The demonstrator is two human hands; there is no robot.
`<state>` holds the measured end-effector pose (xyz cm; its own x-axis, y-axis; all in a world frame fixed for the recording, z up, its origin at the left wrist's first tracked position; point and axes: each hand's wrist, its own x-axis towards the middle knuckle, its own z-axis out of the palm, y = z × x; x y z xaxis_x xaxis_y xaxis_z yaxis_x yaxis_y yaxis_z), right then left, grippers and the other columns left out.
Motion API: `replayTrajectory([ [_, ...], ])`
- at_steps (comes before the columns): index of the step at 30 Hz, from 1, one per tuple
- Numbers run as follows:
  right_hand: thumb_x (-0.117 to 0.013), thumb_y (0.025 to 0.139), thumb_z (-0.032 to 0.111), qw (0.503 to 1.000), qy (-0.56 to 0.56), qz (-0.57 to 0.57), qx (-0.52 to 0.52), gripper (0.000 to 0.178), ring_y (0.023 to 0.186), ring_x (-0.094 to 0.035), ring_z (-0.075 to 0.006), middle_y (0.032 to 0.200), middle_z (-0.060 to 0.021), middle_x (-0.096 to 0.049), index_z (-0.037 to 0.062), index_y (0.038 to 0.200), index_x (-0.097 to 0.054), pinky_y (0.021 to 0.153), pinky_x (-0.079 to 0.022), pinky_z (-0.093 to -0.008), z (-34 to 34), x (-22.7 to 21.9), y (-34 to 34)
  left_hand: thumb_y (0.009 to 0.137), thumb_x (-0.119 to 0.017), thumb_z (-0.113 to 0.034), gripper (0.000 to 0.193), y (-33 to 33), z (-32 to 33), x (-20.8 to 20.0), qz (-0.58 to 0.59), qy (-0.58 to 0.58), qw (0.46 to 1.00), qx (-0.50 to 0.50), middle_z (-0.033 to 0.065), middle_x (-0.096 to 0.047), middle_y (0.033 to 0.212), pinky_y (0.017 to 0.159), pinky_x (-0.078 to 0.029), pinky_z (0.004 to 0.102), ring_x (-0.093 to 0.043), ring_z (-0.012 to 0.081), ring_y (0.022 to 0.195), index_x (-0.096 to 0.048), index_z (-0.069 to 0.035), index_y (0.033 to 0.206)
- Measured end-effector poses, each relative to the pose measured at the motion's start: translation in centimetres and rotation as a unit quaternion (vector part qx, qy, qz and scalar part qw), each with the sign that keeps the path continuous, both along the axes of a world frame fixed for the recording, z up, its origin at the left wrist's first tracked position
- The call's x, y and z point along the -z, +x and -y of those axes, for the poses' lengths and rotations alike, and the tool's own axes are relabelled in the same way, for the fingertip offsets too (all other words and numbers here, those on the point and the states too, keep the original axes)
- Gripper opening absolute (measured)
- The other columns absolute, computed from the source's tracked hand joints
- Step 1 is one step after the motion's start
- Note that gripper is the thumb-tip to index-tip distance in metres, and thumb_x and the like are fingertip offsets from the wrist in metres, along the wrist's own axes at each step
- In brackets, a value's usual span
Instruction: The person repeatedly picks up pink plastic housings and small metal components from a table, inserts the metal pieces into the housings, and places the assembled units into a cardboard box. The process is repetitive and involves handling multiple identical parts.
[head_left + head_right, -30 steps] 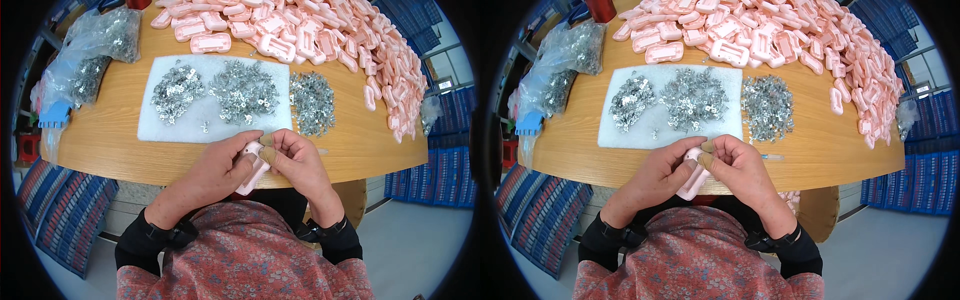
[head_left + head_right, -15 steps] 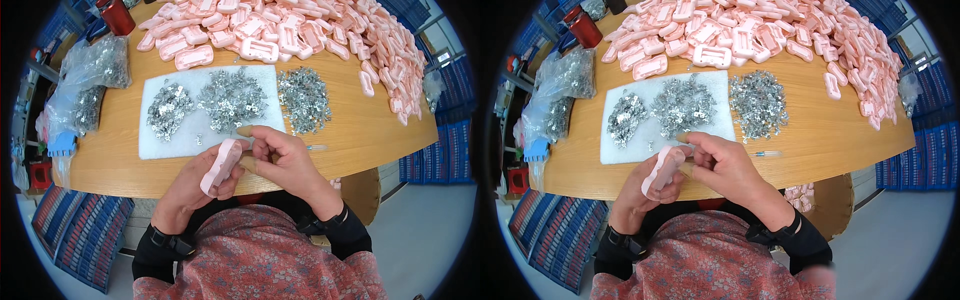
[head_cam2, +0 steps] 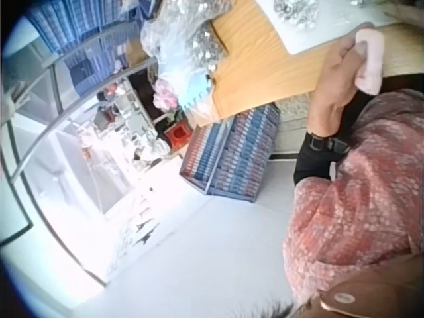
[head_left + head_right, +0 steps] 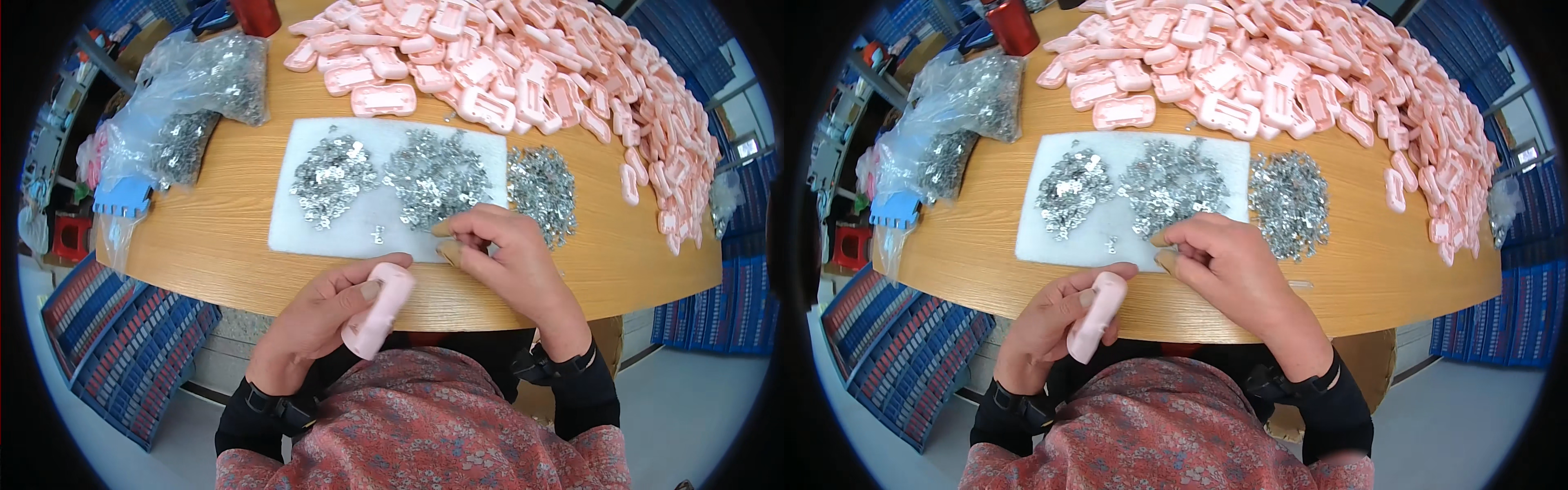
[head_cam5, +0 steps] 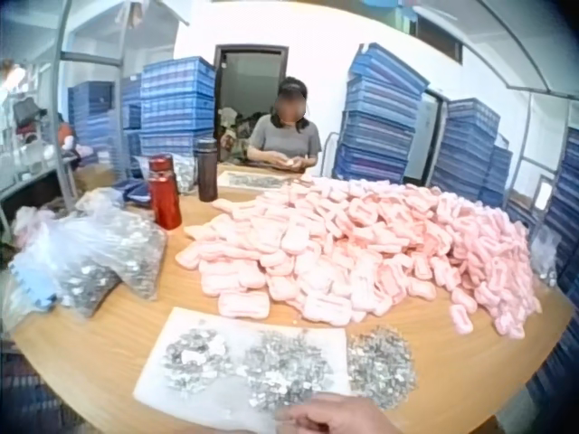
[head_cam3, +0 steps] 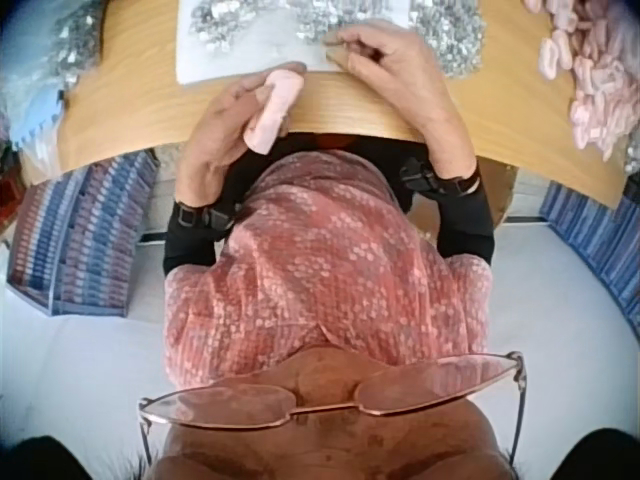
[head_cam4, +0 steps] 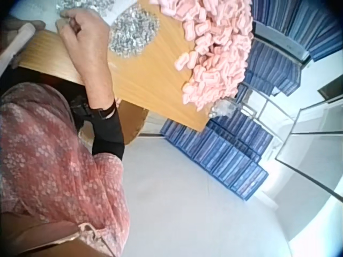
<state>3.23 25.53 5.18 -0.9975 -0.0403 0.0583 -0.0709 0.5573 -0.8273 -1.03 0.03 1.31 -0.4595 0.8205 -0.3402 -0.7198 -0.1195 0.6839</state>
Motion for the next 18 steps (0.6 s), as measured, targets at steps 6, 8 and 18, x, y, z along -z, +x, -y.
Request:
replayTrajectory([
  [6,-0.068,0.082,0.009,0.969,0.179,-0.134,-0.103,0.016,0.081,-0.063,-0.0304,0.087,-0.0095,-0.063,0.0082,0.098,-0.069,0.071,-0.051,-0.0392,4.5,1.8,-6.2,0.100,-0.059,-0.019,0.044,0.8,2.7,1.9,0.115,0.101,0.978,-0.138,0.0108,-0.066,0.109,0.084,-0.061,0.0479,-0.069,0.0221,0.093,-0.046,-0.009,0.141],
  [8,-0.069,0.082,0.011,0.960,0.208,-0.148,-0.120,0.014,0.086,-0.062,-0.0303,0.087,-0.0095,-0.063,0.0090,0.096,-0.069,0.076,-0.051,-0.0408,5.9,2.3,-7.6,0.100,-0.059,-0.018,0.043,0.8,2.7,0.9,0.128,0.117,0.973,-0.153,0.0141,-0.065,0.112,0.085,-0.060,0.0534,-0.069,0.0255,0.095,-0.044,-0.011,0.139],
  [18,-0.068,0.078,0.008,0.927,0.319,-0.084,-0.176,0.015,0.092,-0.061,-0.0278,0.085,-0.0068,-0.064,0.0092,0.093,-0.070,0.083,-0.045,-0.0420,6.8,0.9,-8.8,0.101,-0.056,-0.016,0.055,0.4,5.2,1.6,0.116,0.125,0.978,-0.120,0.0162,-0.065,0.115,0.090,-0.059,0.0505,-0.068,0.0254,0.104,-0.034,-0.006,0.151],
])
